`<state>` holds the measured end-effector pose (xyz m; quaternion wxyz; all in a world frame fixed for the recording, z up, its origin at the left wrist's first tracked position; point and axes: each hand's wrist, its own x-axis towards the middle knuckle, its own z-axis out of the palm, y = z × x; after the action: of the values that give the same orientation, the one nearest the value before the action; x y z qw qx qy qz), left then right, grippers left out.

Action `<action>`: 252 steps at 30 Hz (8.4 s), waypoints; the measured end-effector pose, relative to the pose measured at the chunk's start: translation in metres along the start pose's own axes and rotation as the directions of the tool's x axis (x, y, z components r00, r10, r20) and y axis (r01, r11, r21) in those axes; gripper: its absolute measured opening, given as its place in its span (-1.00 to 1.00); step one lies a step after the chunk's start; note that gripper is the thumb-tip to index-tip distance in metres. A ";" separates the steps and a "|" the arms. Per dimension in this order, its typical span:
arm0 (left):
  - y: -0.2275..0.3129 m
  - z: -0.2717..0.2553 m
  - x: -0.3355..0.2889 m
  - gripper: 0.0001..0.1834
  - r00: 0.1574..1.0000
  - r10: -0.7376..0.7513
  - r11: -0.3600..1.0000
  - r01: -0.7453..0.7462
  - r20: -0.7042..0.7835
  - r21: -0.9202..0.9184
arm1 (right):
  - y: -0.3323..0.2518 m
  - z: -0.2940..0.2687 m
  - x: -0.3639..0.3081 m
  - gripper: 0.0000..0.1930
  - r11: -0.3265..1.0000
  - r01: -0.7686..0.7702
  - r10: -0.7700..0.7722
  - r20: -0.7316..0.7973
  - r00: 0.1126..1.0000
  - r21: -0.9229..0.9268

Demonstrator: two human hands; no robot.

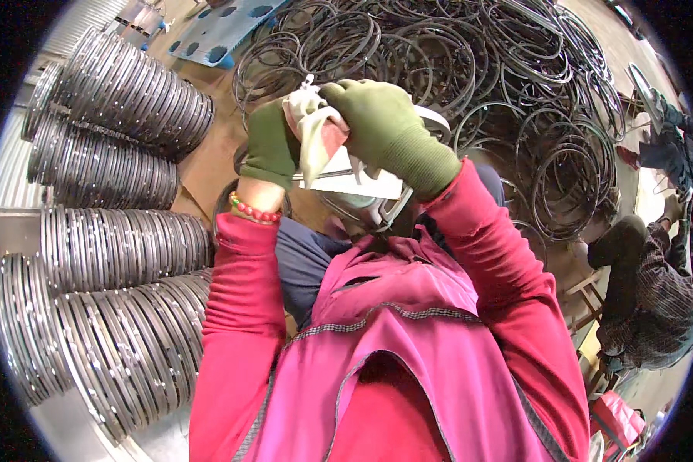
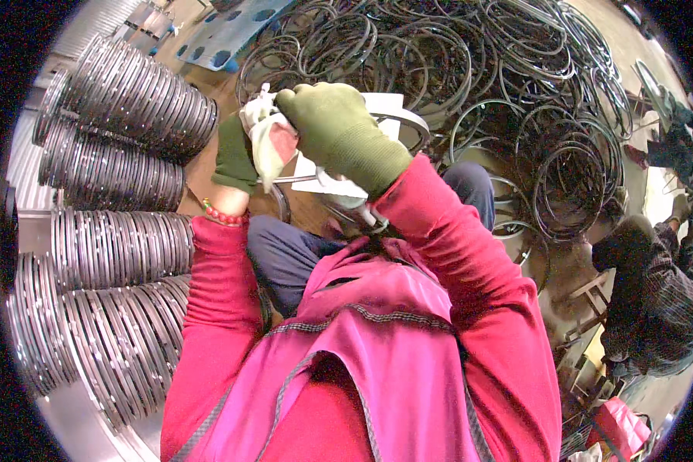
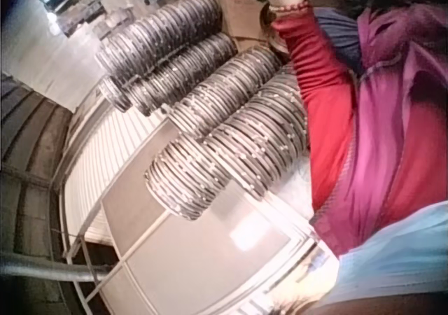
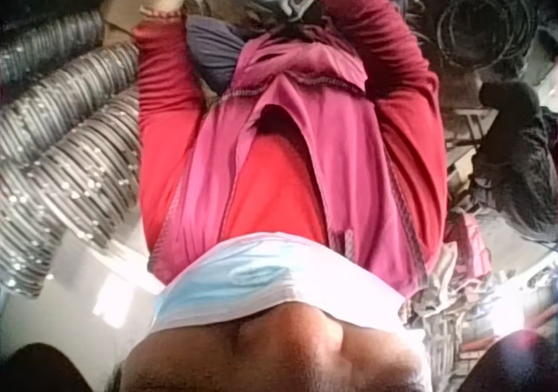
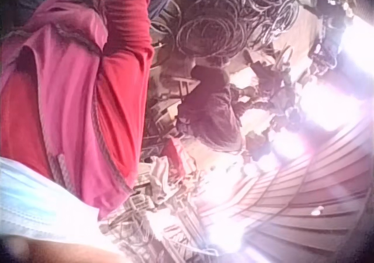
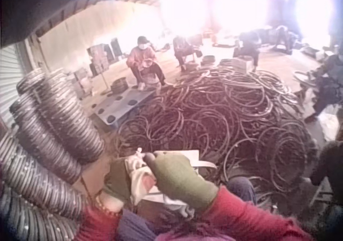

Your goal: Cleaning and inspecting circular metal rings with a cloth in a fabrication environment.

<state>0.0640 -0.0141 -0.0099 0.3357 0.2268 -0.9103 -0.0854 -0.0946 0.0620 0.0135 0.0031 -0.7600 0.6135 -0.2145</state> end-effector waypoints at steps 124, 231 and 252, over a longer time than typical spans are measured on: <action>-0.050 -0.037 -0.057 -0.48 0.897 -0.443 0.891 0.441 0.010 -0.104 | 0.124 0.102 -0.076 -0.53 0.459 -0.039 0.279 -0.102 0.955 0.888; 0.001 -0.043 0.017 -0.27 0.968 -0.075 0.962 0.133 0.238 -0.238 | 0.126 0.021 -0.062 -0.50 0.786 -0.067 0.304 -0.290 0.908 0.614; -0.027 -0.026 -0.051 -0.64 0.928 -0.362 0.924 0.369 0.088 -0.095 | 0.061 0.025 -0.037 -0.38 0.909 0.093 0.064 -0.356 0.932 0.407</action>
<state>0.1247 -0.0143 -0.0272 0.2941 0.3707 -0.8570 -0.2041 -0.1486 0.0748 -0.0372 0.0506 -0.6938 0.5376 -0.4765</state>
